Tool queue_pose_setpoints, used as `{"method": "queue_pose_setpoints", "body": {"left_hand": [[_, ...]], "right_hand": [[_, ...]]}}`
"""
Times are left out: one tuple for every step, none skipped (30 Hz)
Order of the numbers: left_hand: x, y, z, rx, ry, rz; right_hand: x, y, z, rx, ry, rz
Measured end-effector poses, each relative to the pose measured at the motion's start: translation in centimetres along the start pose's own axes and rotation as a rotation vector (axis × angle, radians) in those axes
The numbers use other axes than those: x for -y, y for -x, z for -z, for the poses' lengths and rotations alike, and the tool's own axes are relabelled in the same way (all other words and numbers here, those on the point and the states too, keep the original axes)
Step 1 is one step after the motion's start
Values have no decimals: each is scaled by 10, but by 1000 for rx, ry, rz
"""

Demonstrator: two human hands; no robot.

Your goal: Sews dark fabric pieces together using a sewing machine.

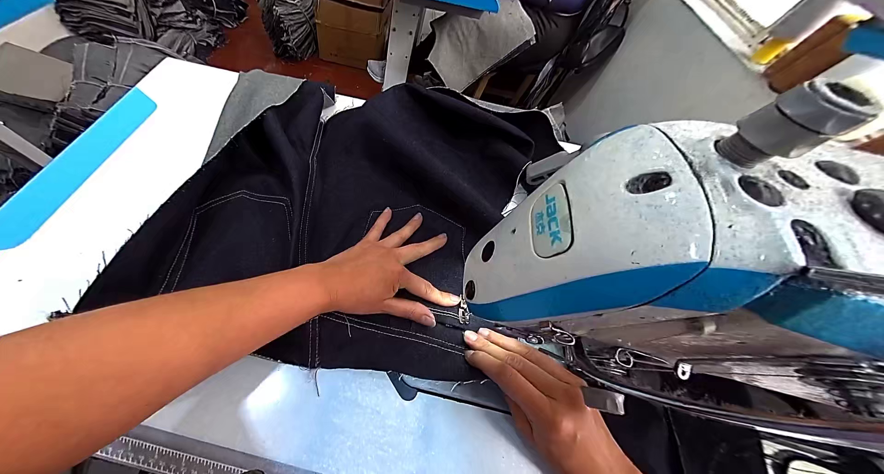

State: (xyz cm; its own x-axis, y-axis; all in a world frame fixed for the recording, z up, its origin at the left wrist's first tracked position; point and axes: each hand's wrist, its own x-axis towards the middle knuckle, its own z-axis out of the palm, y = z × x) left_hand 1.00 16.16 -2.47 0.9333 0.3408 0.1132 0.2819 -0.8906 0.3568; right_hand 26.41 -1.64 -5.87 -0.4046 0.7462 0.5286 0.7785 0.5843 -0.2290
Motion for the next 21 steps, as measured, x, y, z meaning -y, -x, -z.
{"method": "queue_pose_setpoints", "body": {"left_hand": [[0,0,0,3,0,1],[0,0,0,3,5,0],[0,-1,0,4,7,3],[1,-1,0,4,9,7],[1,-2,1,3,14,13],[2,-3,2,-2,20,15],[3,-4,4,-5,24,18],[3,-4,4,-7,24,20],[4,-5,4,-17,20,19],[4,-5,4,-23,19,18],[5,-5,3,-28,18,18],[5,-5,4,-29,17,21],[6,-6,4,-29,15,23],[6,-6,4,-28,14,24],[6,-6,4,-27,17,24],[6,-7,4,-28,21,24],[6,-6,4,-36,23,22],[6,-6,4,-41,24,23],[6,-6,4,-46,25,25],[7,-7,4,-44,23,26],[7,-7,4,-42,21,25]], "right_hand": [[0,2,0,-2,-6,-2],[0,3,0,-6,-7,-3],[0,3,0,-8,-2,-2],[-1,2,1,-9,6,0],[-3,2,1,-14,11,3],[-4,1,1,-20,15,-1],[-4,1,1,-29,16,-6],[-5,0,1,-38,15,-9],[-6,0,0,-46,18,-15],[-6,0,0,-48,16,-23],[-5,-1,1,-43,19,-30],[-5,-2,1,-39,20,-34],[-6,-3,2,-40,21,-35],[-6,-3,2,-40,22,-35],[-6,-3,3,-38,24,-36],[-6,-2,3,-36,27,-40],[-6,-1,2,-35,31,-54],[-6,1,1,-37,39,-70],[-7,1,0,-41,46,-78],[-8,2,-1,-43,53,-85],[-8,2,-1,-43,56,-87]]}}
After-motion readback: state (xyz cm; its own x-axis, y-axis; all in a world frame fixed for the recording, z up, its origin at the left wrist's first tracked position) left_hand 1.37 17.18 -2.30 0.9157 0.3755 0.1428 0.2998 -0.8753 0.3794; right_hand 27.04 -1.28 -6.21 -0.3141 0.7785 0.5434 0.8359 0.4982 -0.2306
